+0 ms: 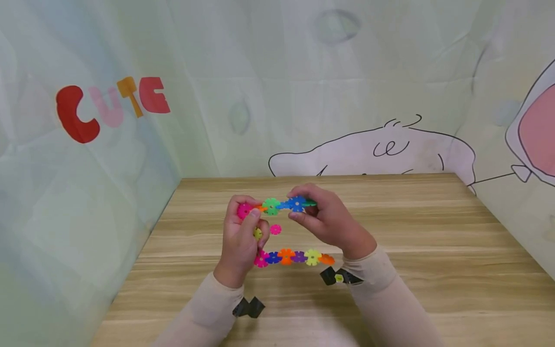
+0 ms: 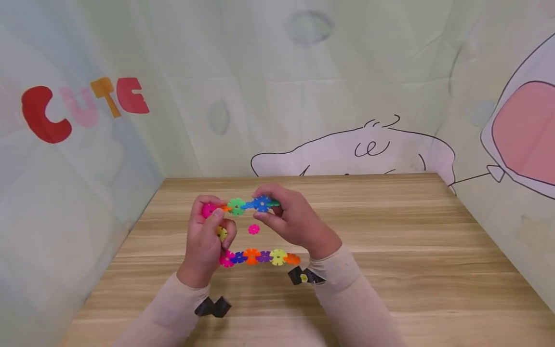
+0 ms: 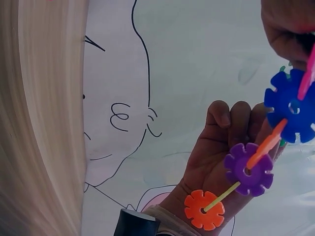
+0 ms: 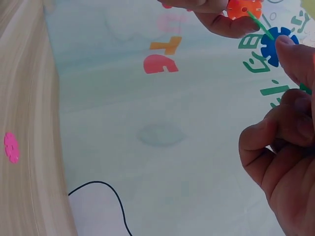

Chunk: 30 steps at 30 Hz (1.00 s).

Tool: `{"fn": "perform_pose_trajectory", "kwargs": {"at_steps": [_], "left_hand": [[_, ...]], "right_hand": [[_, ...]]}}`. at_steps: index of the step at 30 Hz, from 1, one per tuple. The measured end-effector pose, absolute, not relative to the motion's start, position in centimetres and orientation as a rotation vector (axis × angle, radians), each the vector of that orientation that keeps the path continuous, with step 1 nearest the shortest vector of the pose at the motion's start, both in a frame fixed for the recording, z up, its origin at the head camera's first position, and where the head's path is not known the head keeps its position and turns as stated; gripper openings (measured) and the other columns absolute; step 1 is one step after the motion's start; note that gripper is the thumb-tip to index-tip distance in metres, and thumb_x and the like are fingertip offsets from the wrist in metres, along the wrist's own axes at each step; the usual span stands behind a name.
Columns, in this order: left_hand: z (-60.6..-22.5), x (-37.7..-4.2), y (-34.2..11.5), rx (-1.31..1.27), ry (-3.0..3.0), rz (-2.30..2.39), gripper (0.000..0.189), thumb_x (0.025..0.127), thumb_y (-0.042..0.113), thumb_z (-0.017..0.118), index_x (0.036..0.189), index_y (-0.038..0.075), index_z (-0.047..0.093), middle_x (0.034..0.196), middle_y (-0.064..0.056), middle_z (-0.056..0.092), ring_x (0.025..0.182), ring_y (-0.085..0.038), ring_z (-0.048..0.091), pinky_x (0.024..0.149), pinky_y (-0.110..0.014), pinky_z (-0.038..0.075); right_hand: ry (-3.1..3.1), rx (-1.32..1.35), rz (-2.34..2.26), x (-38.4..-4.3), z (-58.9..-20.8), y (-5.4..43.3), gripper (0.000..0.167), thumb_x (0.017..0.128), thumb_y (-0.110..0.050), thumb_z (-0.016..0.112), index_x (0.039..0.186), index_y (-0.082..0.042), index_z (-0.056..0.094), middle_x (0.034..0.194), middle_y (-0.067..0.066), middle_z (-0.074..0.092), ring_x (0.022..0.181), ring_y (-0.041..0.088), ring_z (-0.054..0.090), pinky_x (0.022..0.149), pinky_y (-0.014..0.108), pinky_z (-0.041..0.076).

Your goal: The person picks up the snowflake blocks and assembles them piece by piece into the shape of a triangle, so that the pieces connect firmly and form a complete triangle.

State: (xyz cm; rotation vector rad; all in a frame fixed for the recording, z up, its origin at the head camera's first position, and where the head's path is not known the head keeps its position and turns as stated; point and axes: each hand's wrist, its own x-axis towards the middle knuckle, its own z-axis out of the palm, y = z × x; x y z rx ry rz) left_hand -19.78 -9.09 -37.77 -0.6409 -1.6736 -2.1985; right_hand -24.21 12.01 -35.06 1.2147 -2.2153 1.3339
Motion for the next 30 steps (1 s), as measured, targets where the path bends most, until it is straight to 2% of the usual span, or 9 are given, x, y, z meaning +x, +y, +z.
{"fn": "perform_pose_trajectory", "kwargs": {"at_steps": [4,8,12,15,18,19,22,26,30], "left_hand": [[-37.5,-19.9,-9.3,-0.613,-1.687,-2.179,0.011,0.11,0.007,0.04,0.115,0.013,0.048,0.066,-0.001,0.044,0.043,-0.013,0.042,0.041,-0.019,0.037],[-37.4,-20.0,-9.6,-0.554,-1.695,-2.173,0.015,0.108,0.006,0.04,0.115,0.016,0.049,0.074,-0.003,0.047,0.044,-0.013,0.043,0.042,-0.018,0.037],[-37.3,-20.1,-9.7,-0.534,-1.683,-2.182,0.018,0.108,0.005,0.039,0.115,0.017,0.05,0.081,-0.003,0.049,0.044,-0.012,0.044,0.041,-0.017,0.037],[-37.3,-20.1,-9.7,-0.545,-1.675,-2.193,0.017,0.108,0.004,0.039,0.115,0.016,0.05,0.078,-0.002,0.048,0.044,-0.011,0.044,0.041,-0.017,0.037],[-37.4,-20.1,-9.7,-0.568,-1.674,-2.202,0.016,0.108,0.005,0.039,0.114,0.015,0.05,0.073,-0.001,0.046,0.043,-0.012,0.043,0.041,-0.018,0.037],[-37.5,-20.1,-9.7,-0.572,-1.676,-2.204,0.016,0.108,0.006,0.039,0.114,0.016,0.05,0.072,-0.001,0.045,0.044,-0.012,0.043,0.041,-0.018,0.037],[-37.6,-20.0,-9.6,-0.586,-1.68,-2.214,0.016,0.108,0.007,0.039,0.115,0.017,0.05,0.07,-0.001,0.044,0.044,-0.012,0.043,0.041,-0.018,0.037],[-37.7,-20.0,-9.5,-0.601,-1.686,-2.213,0.017,0.108,0.006,0.039,0.115,0.018,0.05,0.073,-0.001,0.046,0.044,-0.012,0.043,0.041,-0.018,0.037],[-37.7,-20.0,-9.5,-0.599,-1.698,-2.212,0.017,0.109,0.006,0.039,0.115,0.018,0.05,0.076,-0.001,0.047,0.045,-0.013,0.043,0.042,-0.018,0.038]], "right_hand": [[-2.261,1.183,1.311,-24.6,-35.0,12.2,0.058,0.091,-0.005,0.082,0.142,-0.008,0.055,0.088,0.003,0.058,0.06,0.011,0.044,0.056,0.025,0.047],[-2.365,1.103,1.419,-25.8,-35.7,13.2,0.073,0.09,-0.006,0.081,0.153,-0.013,0.044,0.1,0.011,0.06,0.061,0.016,0.044,0.059,0.027,0.045],[-2.568,0.974,1.565,-27.8,-37.8,13.6,0.061,0.098,-0.012,0.073,0.152,-0.013,0.047,0.107,0.014,0.063,0.068,0.022,0.054,0.065,0.03,0.049],[-2.816,0.854,1.454,-28.9,-40.2,12.4,0.037,0.102,-0.022,0.07,0.133,-0.005,0.061,0.105,0.011,0.067,0.072,0.021,0.057,0.065,0.032,0.051],[-3.041,0.798,1.308,-29.3,-42.4,10.9,0.039,0.103,-0.028,0.068,0.134,-0.006,0.064,0.103,0.011,0.069,0.075,0.02,0.06,0.065,0.033,0.053],[-3.111,0.788,1.266,-29.3,-42.9,10.5,0.039,0.104,-0.03,0.067,0.136,-0.009,0.065,0.104,0.01,0.07,0.079,0.02,0.062,0.068,0.034,0.055],[-3.237,0.813,1.18,-29.1,-44.0,9.7,0.056,0.104,-0.033,0.067,0.157,-0.025,0.05,0.116,0.009,0.073,0.098,0.025,0.071,0.086,0.044,0.061],[-3.329,0.859,0.991,-28.8,-44.5,9.2,0.062,0.105,-0.034,0.064,0.162,-0.032,0.042,0.145,0.005,0.065,0.125,0.028,0.066,0.111,0.054,0.05],[-3.366,0.882,0.887,-28.6,-44.5,8.8,0.056,0.106,-0.03,0.061,0.161,-0.032,0.046,0.155,0.004,0.058,0.14,0.029,0.057,0.119,0.054,0.042]]}}
